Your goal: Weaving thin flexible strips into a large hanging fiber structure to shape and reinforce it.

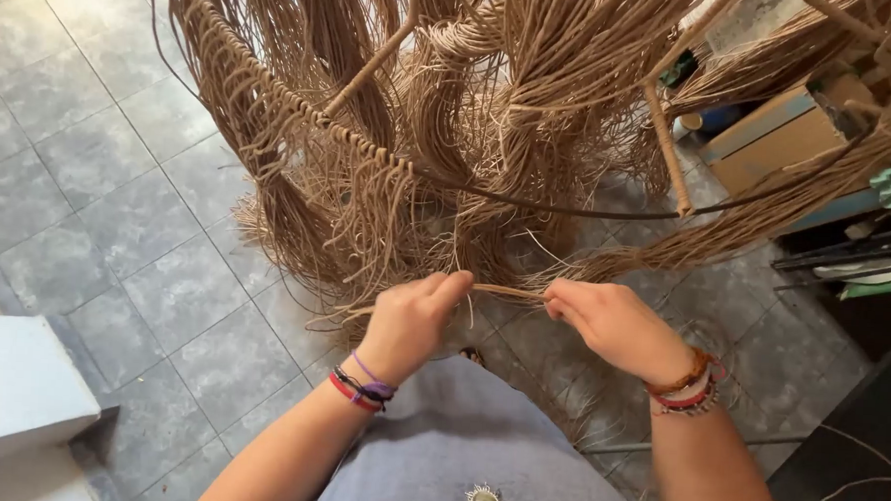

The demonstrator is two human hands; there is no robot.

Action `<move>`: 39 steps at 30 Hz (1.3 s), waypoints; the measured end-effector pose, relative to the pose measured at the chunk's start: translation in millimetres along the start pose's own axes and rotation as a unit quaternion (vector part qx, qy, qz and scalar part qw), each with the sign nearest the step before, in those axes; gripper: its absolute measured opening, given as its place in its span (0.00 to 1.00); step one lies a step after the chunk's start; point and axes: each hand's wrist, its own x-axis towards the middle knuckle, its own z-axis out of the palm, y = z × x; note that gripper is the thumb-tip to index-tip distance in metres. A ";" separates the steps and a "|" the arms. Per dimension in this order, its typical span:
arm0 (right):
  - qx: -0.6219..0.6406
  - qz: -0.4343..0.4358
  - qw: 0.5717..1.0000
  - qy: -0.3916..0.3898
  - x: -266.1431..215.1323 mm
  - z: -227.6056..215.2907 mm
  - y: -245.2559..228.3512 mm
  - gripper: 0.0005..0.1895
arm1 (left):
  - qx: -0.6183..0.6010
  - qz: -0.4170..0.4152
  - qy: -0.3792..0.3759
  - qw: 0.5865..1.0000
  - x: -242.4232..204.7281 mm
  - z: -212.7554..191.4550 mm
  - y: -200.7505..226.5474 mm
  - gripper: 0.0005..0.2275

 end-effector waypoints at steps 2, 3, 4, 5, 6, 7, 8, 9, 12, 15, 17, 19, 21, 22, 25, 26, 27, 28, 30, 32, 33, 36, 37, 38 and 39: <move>-0.008 -0.001 1.000 0.015 4.6 2.4 9.0 0.12 | 0.002 -0.004 0.004 1.000 1.4 5.9 -1.6 0.09; -0.014 -0.002 0.999 0.029 6.6 4.7 13.0 0.12 | 0.004 -0.008 0.006 1.000 0.5 8.1 -2.2 0.09; -0.014 -0.004 1.000 0.026 3.9 3.9 10.5 0.12 | 0.005 -0.012 0.005 1.000 1.6 6.4 1.2 0.09; -0.033 -0.023 0.998 0.057 3.5 1.5 8.1 0.12 | -0.002 -0.018 0.005 1.000 5.2 4.6 2.9 0.09; -0.052 -0.043 0.994 0.089 3.0 -0.9 5.6 0.12 | -0.010 -0.025 0.005 1.000 8.7 2.7 4.6 0.08; -0.052 -0.044 0.994 0.087 4.2 -6.1 2.7 0.12 | -0.009 -0.027 0.005 1.000 17.3 -16.1 12.4 0.08; -0.062 -0.092 0.985 0.135 5.4 -11.2 0.0 0.10 | -0.102 -0.021 -0.013 0.995 26.2 -34.8 20.2 0.13; -0.072 -0.140 0.971 0.183 7.4 -16.7 -2.4 0.10 | -0.193 -0.013 -0.030 0.981 35.7 -53.0 27.5 0.22; -0.014 -0.182 0.949 0.257 14.4 -15.6 12.3 0.10 | -0.161 0.060 0.149 0.974 39.7 -56.6 38.6 0.19; 0.074 -0.206 0.904 0.368 23.9 -22.7 3.9 0.10 | -0.206 0.120 0.252 0.938 29.8 -29.3 36.9 0.09; 0.066 -0.183 0.890 0.413 46.6 -22.7 2.0 0.11 | -0.183 0.099 0.193 0.959 42.6 -13.1 38.7 0.11; 0.057 -0.161 0.873 0.457 63.4 -22.4 -4.8 0.16 | -0.159 0.079 0.134 0.975 52.3 10.6 32.7 0.18; -0.098 -0.099 0.907 0.396 75.0 -23.9 -16.4 0.07 | -0.016 0.018 0.132 0.991 61.3 41.5 18.3 0.22; -0.098 -0.099 0.907 0.397 75.2 -23.7 -15.9 0.07 | -0.016 0.018 0.132 0.991 66.3 42.5 19.7 0.22; -0.183 -0.060 0.920 0.342 73.1 -23.8 -14.5 0.03 | 0.021 0.005 0.156 0.988 80.9 54.7 20.1 0.23; -0.158 -0.070 0.927 0.333 70.9 -24.2 -15.0 0.05 | 0.034 -0.011 0.148 0.988 84.6 63.7 17.9 0.20; -0.132 -0.081 0.932 0.327 70.8 -25.2 -16.7 0.06 | 0.049 -0.023 0.142 0.988 90.0 71.5 13.0 0.18; -0.131 -0.081 0.932 0.328 61.8 -15.2 -17.0 0.06 | 0.050 -0.023 0.141 0.988 88.8 64.8 15.0 0.18; 0.027 -0.132 0.874 0.467 44.3 1.5 -15.4 0.24 | -0.142 -0.156 -0.015 0.977 90.5 52.9 20.1 0.11; 0.166 -0.103 0.877 0.439 31.5 33.1 7.6 0.18 | -0.264 -0.173 -0.087 0.945 82.9 49.4 29.1 0.14; 0.305 -0.066 0.864 0.396 23.4 51.0 19.3 0.13 | -0.381 -0.191 -0.164 0.890 75.6 47.9 35.1 0.17; 0.304 -0.118 0.887 0.328 28.8 41.2 11.5 0.11 | -0.473 -0.178 -0.360 0.784 66.8 24.8 57.7 0.24; 0.304 -0.116 0.886 0.331 28.9 39.0 18.5 0.11 | -0.472 -0.176 -0.363 0.784 67.0 15.7 61.1 0.24; 0.267 -0.158 0.909 0.277 28.8 36.1 25.5 0.16 | -0.344 -0.077 -0.236 0.906 67.7 6.2 64.6 0.18; 0.227 -0.199 0.928 0.221 28.9 32.4 33.0 0.21 | -0.199 0.026 -0.094 0.975 69.0 -2.8 68.4 0.14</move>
